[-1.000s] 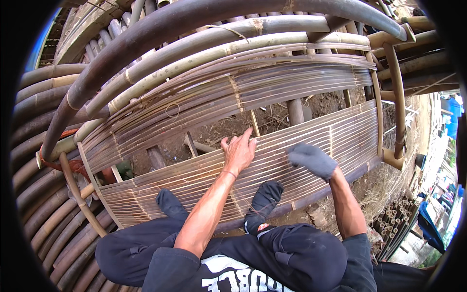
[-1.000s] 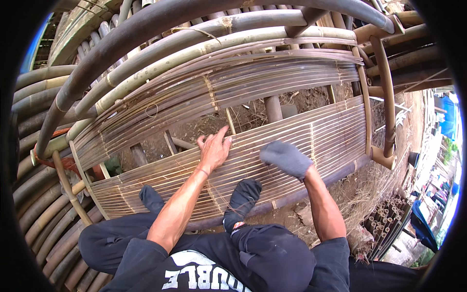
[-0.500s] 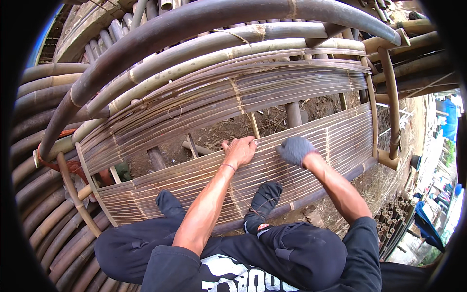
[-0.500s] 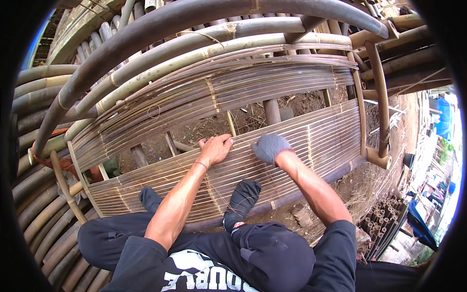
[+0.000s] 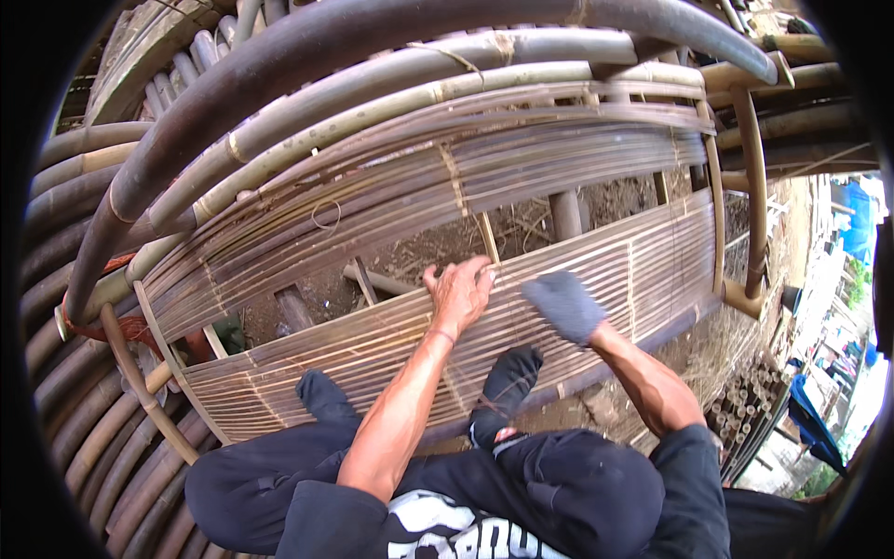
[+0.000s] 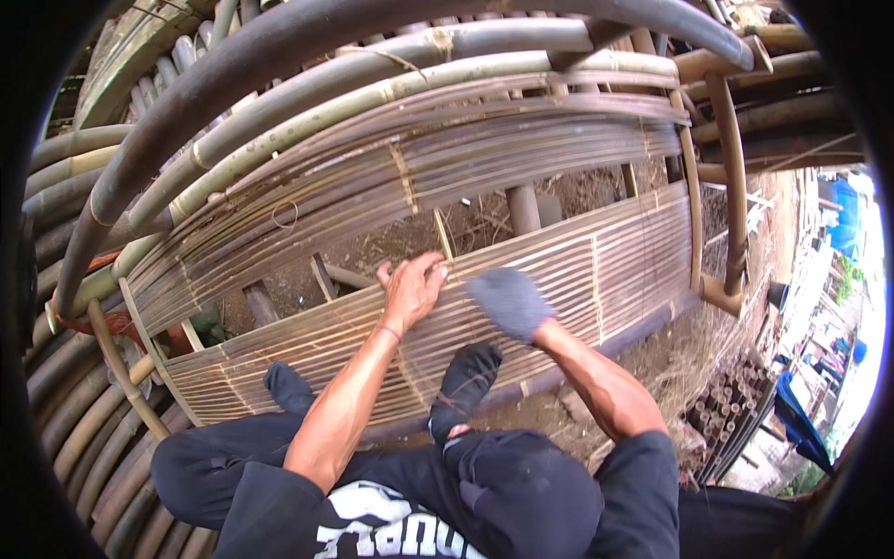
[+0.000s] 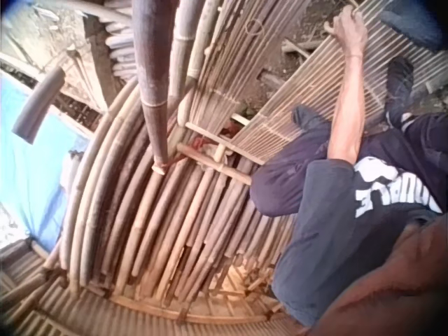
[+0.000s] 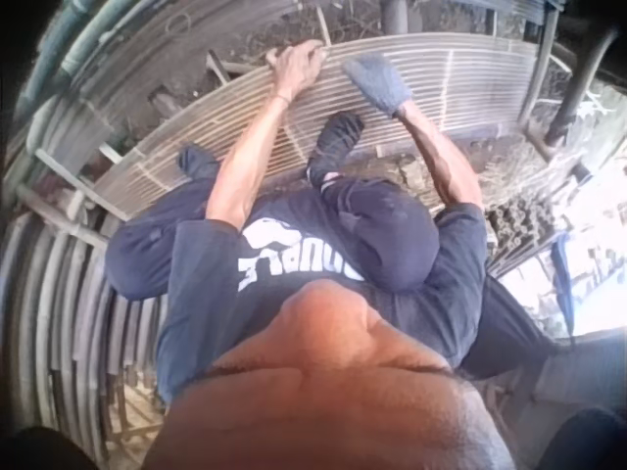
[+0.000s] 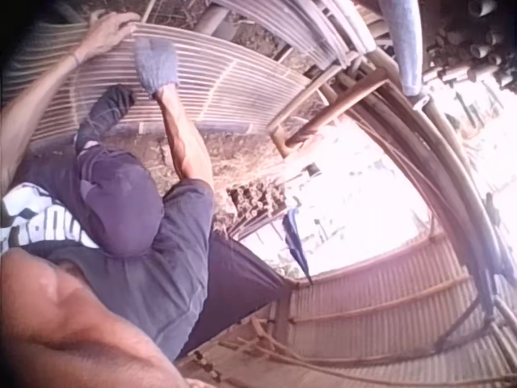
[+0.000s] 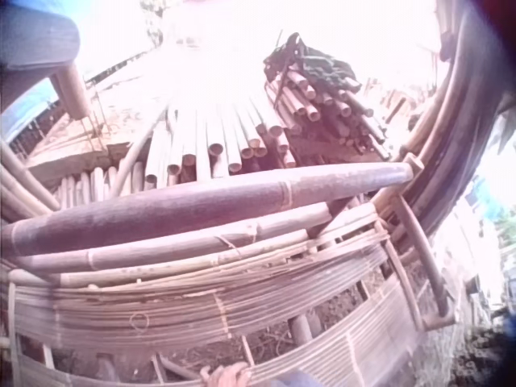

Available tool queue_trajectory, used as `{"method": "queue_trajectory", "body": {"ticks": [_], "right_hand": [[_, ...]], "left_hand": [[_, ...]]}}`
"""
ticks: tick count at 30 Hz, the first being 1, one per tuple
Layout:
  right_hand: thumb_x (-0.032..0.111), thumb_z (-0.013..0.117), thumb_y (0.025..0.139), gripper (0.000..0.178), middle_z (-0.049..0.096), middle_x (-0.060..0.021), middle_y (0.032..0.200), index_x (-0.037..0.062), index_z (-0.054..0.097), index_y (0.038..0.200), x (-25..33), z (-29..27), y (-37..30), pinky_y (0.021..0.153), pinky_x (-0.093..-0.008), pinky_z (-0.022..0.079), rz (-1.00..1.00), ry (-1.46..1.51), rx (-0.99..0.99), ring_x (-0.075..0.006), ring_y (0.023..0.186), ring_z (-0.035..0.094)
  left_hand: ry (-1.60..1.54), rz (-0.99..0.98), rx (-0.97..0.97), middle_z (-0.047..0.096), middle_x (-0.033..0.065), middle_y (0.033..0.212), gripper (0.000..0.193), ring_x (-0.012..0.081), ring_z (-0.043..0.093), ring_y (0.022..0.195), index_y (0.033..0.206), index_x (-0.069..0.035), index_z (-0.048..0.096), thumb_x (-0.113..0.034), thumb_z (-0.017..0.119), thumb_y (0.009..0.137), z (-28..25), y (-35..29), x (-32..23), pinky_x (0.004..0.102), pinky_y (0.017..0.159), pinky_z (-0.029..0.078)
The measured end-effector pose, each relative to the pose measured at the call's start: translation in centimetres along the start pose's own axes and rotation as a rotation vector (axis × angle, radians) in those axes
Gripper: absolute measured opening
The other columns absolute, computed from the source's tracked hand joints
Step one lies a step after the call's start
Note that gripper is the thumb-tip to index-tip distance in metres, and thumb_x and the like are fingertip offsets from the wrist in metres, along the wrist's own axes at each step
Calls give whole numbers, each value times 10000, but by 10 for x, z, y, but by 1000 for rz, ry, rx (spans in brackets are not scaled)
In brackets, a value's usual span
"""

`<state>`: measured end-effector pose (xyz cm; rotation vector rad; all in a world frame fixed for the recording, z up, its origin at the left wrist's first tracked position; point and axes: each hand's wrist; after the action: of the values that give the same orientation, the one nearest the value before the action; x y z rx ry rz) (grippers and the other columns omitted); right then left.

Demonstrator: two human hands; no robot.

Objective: The person sits cross-legged on the ground and weaves thin bamboo strips into a large circular bamboo frame. They use both hands to interlace the strips through the vertical ribs of the structure, occasionally using a small wooden tool to tighten the weave.

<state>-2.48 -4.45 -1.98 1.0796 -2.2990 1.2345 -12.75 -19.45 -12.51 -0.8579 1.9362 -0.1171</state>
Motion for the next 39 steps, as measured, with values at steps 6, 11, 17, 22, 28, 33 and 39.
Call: {"method": "queue_trajectory", "body": {"ticks": [6, 11, 17, 22, 28, 33, 39], "right_hand": [[258, 535, 922, 295, 678, -209, 790, 7, 663, 835, 25, 15, -1, 669, -473, 521, 5, -24, 87, -392, 750, 667], [359, 460, 940, 440, 650, -271, 810, -26, 651, 842, -8, 3, -39, 705, -484, 508, 345, 115, 130, -437, 755, 651], [364, 474, 934, 444, 612, -302, 811, -44, 628, 850, -28, 23, -44, 709, -504, 481, 375, 100, 42, -450, 744, 623], [381, 538, 930, 440, 563, -52, 600, 10, 615, 705, -51, 21, -62, 446, -302, 458, 458, 549, 80, -140, 475, 548], [282, 587, 948, 254, 608, -58, 775, 45, 634, 871, -141, 4, -95, 742, -317, 523, 346, 1433, -261, -179, 747, 629], [343, 644, 872, 443, 655, -263, 1036, -56, 623, 1063, -254, -59, -225, 841, -481, 529, 969, -16, -592, -392, 960, 656], [491, 601, 866, 750, 613, -294, 1242, -79, 498, 1343, -137, -74, -259, 995, -437, 466, 1162, -13, -505, -406, 1180, 595]], "left_hand": [[45, -5, 25, 703, 103, 889, 250, 287, 639, 957, 1127, -190, 653, -273, 619, 893, -2, 1, -1, 549, 1042, 239], [23, -59, 39, 707, 95, 909, 280, 294, 637, 974, 1144, -185, 656, -336, 600, 915, -9, -1, -1, 551, 1058, 224], [-2, -61, 82, 707, 93, 978, 305, 280, 628, 1015, 1171, -166, 639, -317, 598, 910, -6, 1, -5, 511, 1054, 246], [-63, 309, -57, 643, 124, 1106, 306, 298, 577, 1112, 1160, -92, 617, -140, 601, 858, -32, -23, 15, 464, 1002, 364], [528, 819, 425, 540, 121, 1287, 321, 312, 489, 1247, 1137, -114, 616, -141, 618, 817, -59, -108, 50, 491, 1070, 366], [663, 872, 509, 590, 98, 1118, 169, 277, 550, 1167, 1001, -126, 607, -204, 556, 860, -43, -130, 37, 486, 1016, 401], [248, 772, 393, 598, 107, 895, 105, 294, 638, 838, 900, -89, 611, -177, 567, 862, -36, -125, -42, 429, 706, 533]]}}
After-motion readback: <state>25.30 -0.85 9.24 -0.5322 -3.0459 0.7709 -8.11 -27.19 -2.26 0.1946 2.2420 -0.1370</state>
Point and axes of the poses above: each hand's wrist, its own y-axis towards the middle knuckle, its own z-axis out of the palm, x = y × z
